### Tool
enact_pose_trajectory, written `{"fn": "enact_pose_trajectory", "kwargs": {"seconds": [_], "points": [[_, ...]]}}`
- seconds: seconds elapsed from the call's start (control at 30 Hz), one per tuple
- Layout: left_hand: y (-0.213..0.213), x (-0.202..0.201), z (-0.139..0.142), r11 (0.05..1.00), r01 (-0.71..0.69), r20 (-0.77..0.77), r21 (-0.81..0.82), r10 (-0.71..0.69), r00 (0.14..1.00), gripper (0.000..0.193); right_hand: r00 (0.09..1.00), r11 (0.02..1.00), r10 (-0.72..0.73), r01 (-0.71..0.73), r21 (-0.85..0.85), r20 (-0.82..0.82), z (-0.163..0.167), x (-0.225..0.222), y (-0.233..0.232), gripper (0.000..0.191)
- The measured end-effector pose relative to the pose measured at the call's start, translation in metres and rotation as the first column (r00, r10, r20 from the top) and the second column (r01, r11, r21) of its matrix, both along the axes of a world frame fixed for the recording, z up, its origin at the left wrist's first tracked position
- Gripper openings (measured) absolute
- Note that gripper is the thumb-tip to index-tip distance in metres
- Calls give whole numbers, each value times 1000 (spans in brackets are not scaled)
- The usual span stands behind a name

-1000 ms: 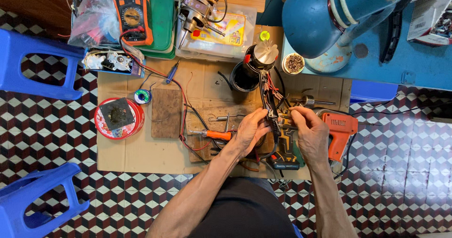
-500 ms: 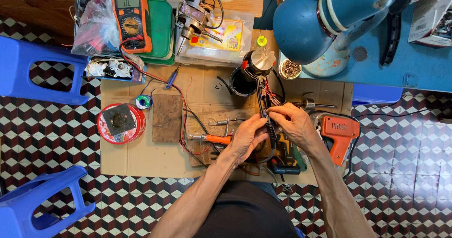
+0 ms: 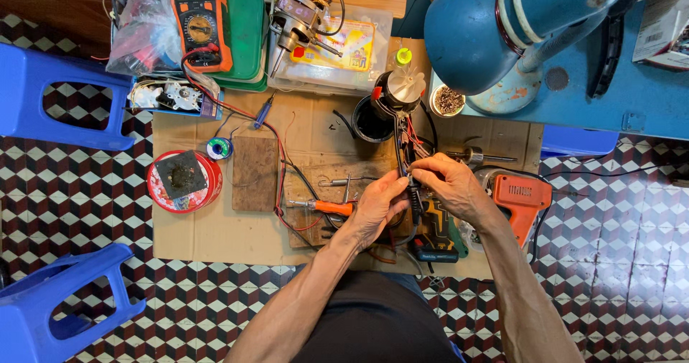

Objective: The person uses a cordless drill to tighten screws on a small electrical component, then switches to a screwdriver to continue adjusting the same part. The hands manipulate wires and the component throughout, with tools and parts visible on the workbench.

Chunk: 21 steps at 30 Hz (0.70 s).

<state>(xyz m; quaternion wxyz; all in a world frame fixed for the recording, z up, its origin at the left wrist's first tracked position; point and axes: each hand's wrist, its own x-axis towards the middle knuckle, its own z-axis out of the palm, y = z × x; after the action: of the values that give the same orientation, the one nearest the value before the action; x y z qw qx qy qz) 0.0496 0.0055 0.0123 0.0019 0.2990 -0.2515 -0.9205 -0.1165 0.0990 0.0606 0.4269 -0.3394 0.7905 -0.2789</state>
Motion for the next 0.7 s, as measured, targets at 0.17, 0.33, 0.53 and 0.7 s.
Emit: {"fn": "enact_pose_trajectory", "kwargs": {"seconds": [0.17,0.33,0.53,0.7], "points": [[0,0,-2,1000,-9,-13,-9,9,1000,40,999,1000,8,-8,-10,32,3,2,-2,25],[0,1,-3,998,-56,-72,-4,55,996,41,989,991,72,-86,-103,-130,2,7,-4,20],[-2,4,-3,999,-39,-68,-4,38,997,45,989,989,125,-130,-71,-74,-2,0,-4,19],[-3,5,-5,1000,-18,-52,11,18,998,45,978,965,207,-209,-156,-25,-4,-6,-2,24]]}}
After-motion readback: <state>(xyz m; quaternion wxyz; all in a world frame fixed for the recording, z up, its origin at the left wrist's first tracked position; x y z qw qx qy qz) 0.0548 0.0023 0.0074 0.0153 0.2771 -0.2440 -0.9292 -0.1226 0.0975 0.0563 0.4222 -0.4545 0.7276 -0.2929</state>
